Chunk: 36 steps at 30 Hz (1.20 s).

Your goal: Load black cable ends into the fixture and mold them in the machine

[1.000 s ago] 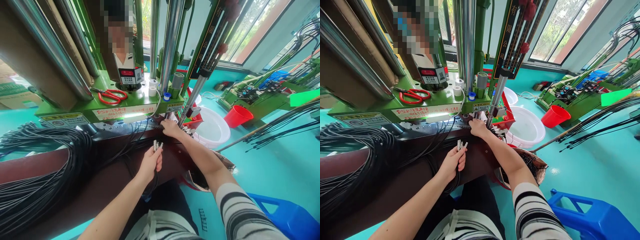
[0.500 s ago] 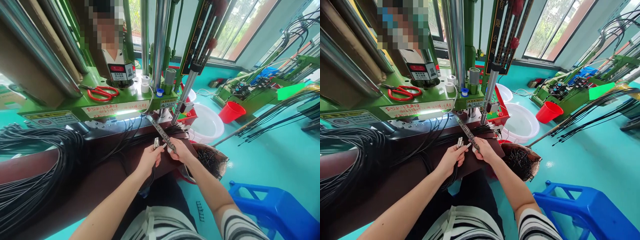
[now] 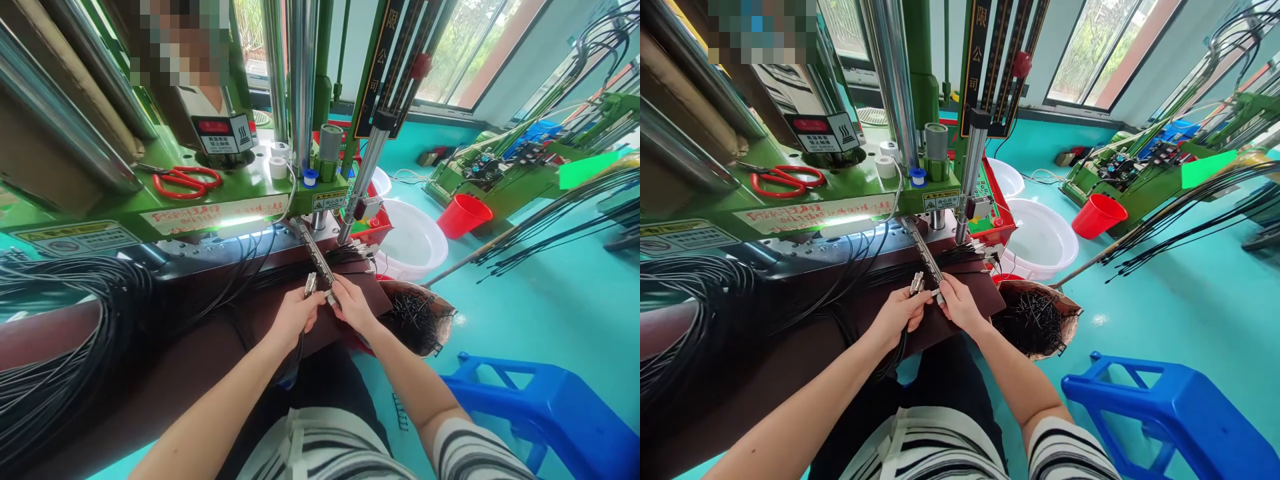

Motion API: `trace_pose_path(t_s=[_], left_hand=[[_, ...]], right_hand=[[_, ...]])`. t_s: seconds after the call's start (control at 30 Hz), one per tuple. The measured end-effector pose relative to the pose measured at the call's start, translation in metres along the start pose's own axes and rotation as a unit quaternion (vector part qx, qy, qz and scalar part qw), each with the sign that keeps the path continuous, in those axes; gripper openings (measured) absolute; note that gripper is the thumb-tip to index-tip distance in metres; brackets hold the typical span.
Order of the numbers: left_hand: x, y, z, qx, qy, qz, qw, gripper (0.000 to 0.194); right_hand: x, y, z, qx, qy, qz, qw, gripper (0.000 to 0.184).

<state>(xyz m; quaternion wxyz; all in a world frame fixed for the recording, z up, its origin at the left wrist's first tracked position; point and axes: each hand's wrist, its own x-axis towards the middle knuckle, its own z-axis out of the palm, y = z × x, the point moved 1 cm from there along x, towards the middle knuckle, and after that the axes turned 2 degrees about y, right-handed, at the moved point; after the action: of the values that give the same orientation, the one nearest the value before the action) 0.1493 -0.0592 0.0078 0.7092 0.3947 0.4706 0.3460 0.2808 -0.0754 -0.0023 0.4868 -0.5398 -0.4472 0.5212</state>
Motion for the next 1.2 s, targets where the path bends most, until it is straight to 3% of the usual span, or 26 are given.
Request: trace_pose_path(t_s=[0.3,0.53,0.77,1.0,1.2], left_hand=[[-0.004,-0.002,-0.002,0.019,0.001,0.040,0.999,0.027],[-0.011,0.011,-0.014,-0.121,0.077,0.050,0.988,0.026],[-0.001,0.001,-0.003,-0.038,-0.013,-0.040,0.998,0.032],[0.002,0.005,-0.007,-0.052,-0.021,-0.057,0.997,0.033],[0.002,0.001,-0.007,-0.049,0.016,-0.007,0.999,0.034]], right_hand=[[-0.002,-0.007,0.003,-0.045,-0.018,-0.020,0.999,0.042],[0.001,0.000,-0.002,0.038,-0.006,0.017,0.999,0.048],[-0.002,-0.006,-0.002,0.007,-0.034,0.003,0.999,0.046],[-0.003,-0.003,-0.002,-0.035,-0.050,-0.016,0.998,0.051],[-0.003,0.001,-0.001,-0.104,-0.053,-0.045,0.992,0.050]])
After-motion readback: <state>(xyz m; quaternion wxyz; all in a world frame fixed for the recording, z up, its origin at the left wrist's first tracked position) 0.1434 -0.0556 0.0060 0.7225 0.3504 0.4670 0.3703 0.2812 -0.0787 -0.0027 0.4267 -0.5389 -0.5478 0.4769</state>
